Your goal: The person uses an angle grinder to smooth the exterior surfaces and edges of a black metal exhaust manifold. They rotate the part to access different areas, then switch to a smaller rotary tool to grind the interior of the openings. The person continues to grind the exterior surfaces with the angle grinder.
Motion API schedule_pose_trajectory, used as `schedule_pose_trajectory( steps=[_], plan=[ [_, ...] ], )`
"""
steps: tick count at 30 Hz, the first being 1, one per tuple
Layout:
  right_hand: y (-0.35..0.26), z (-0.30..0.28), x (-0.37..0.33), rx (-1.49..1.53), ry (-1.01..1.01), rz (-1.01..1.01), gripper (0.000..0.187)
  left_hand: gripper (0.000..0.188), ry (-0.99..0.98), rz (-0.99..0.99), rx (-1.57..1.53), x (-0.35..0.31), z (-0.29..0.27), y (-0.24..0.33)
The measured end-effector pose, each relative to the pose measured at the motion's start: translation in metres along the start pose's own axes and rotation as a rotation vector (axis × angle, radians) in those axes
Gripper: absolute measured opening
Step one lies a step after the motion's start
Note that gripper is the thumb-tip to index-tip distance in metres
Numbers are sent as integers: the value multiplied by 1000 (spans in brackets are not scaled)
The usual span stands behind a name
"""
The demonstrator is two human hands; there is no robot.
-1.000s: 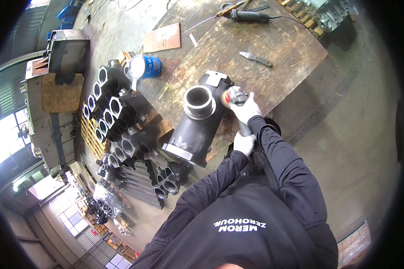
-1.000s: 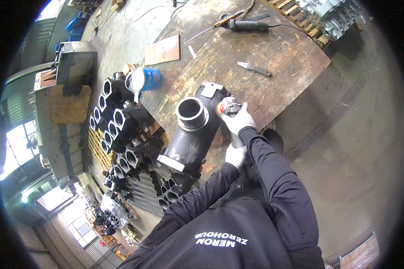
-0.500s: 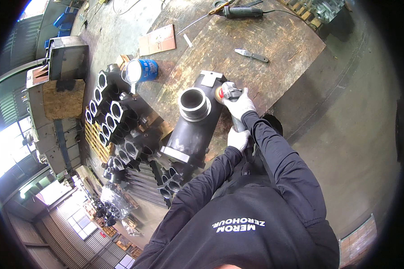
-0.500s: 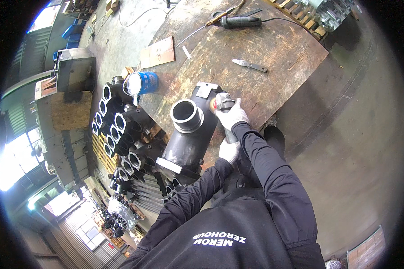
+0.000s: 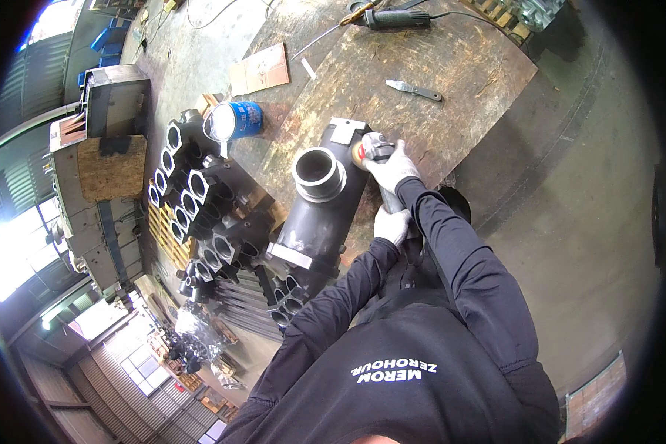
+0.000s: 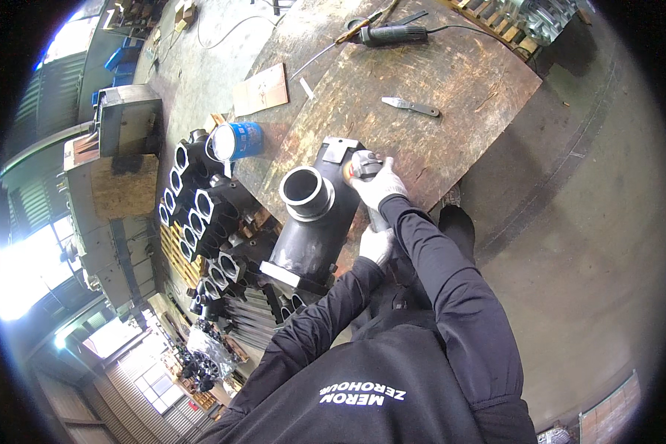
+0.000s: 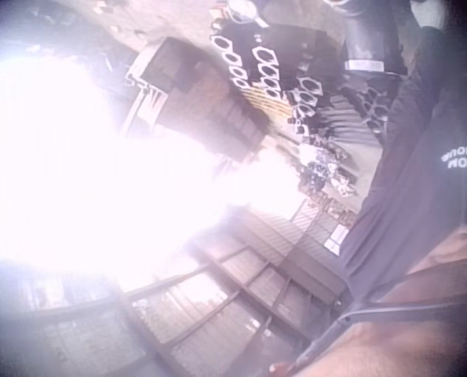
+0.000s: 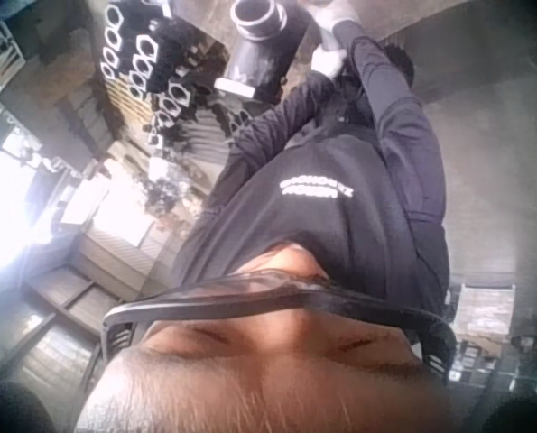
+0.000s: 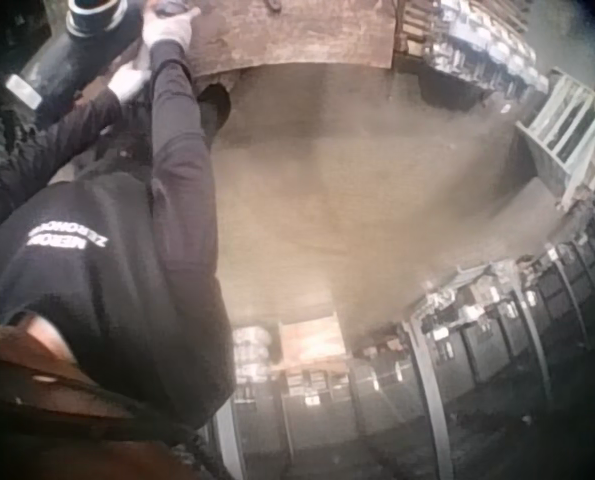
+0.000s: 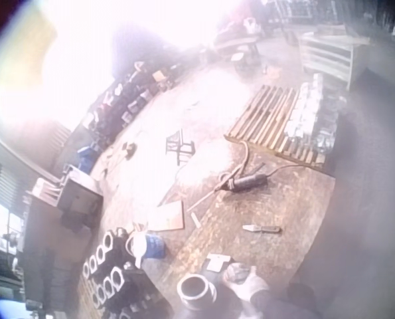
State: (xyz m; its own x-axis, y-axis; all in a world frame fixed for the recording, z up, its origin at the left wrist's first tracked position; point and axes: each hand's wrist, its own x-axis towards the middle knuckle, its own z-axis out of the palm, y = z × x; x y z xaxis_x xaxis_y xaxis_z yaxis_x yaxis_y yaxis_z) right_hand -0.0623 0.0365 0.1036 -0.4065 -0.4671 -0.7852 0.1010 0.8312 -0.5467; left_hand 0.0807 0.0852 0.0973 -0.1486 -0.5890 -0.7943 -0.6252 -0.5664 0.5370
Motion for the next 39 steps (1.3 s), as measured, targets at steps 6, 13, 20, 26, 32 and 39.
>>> schedule_pose_trajectory(
  steps=[6, 13, 20, 26, 32, 39],
  plan=[
    [-4, 1, -23, -4, -29, -87, 114, 51, 65, 63, 124, -27, -1, 1],
    [54, -15, -24, -10, 92, 90, 120, 54, -115, 20, 124, -41, 22, -9],
    [53, 6, 3, 41, 87, 73, 124, 56, -98, -6, 121, -14, 12, -13],
    [45, 9, 14, 122, 37, 96, 123, 57, -67, -23, 189, 0, 8, -5],
    [56, 8, 23, 103, 38, 72, 116, 50, -85, -57, 16, -8, 16, 7],
    [59, 6, 25, 94, 96, 76, 117, 57, -96, -80, 90, 0, 22, 2]
  ],
)
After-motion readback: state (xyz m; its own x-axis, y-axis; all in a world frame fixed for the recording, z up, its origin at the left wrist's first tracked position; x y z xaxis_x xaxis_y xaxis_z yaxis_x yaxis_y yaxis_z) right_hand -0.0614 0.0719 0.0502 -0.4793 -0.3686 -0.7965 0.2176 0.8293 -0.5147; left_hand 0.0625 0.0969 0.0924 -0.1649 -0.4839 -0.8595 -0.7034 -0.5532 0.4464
